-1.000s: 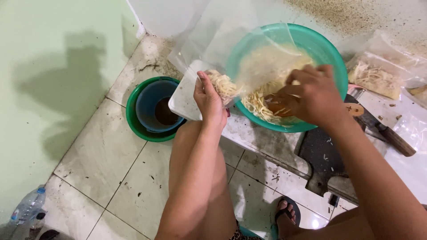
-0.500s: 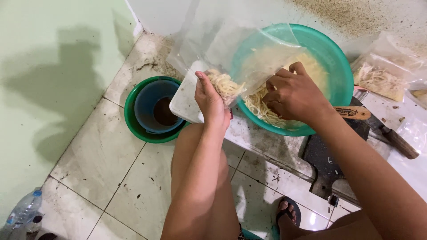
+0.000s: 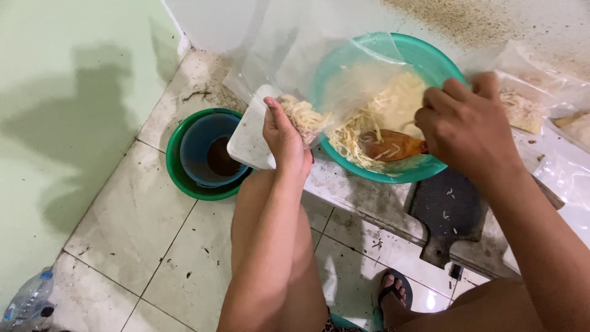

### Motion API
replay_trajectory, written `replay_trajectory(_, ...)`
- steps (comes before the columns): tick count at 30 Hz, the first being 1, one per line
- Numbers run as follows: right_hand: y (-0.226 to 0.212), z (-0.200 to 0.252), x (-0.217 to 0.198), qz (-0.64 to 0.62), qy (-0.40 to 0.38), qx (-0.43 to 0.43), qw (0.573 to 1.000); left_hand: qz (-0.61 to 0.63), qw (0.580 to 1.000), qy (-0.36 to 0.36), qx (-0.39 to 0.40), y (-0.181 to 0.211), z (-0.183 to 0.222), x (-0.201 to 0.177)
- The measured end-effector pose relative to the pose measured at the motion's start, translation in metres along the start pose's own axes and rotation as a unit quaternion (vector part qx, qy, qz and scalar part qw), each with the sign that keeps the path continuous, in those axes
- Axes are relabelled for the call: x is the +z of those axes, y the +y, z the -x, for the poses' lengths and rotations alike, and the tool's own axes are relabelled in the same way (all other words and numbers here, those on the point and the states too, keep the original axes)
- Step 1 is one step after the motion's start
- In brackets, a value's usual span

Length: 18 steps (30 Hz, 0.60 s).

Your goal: Scraping a cutting board with a knife and then scooping shredded food from a bowl into plastic bags using a wooden spoon.

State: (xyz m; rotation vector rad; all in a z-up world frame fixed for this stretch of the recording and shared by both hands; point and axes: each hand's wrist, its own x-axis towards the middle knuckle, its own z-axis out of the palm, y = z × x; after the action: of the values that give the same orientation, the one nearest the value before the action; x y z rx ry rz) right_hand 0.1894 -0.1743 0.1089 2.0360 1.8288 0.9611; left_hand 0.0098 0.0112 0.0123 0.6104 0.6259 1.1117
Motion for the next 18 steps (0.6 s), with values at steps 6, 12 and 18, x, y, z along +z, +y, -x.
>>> replay_trajectory(6, 0.014, 0.040, -0.004, -0.037, -0.047, 0.088, 0.994, -0.015, 1.000, -0.019, -0.001, 0.000, 0.005, 0.002)
replay_trajectory(12, 0.042, 0.087, 0.018, -0.148, -0.104, 0.170, 0.969, -0.044, 0.999, 0.008, -0.009, 0.002, 0.006, 0.003)
replay_trajectory(18, 0.050, 0.114, -0.005, -0.351, -0.457, 0.309, 0.757, -0.034, 0.999, -0.001, -0.008, 0.006, 0.007, 0.007)
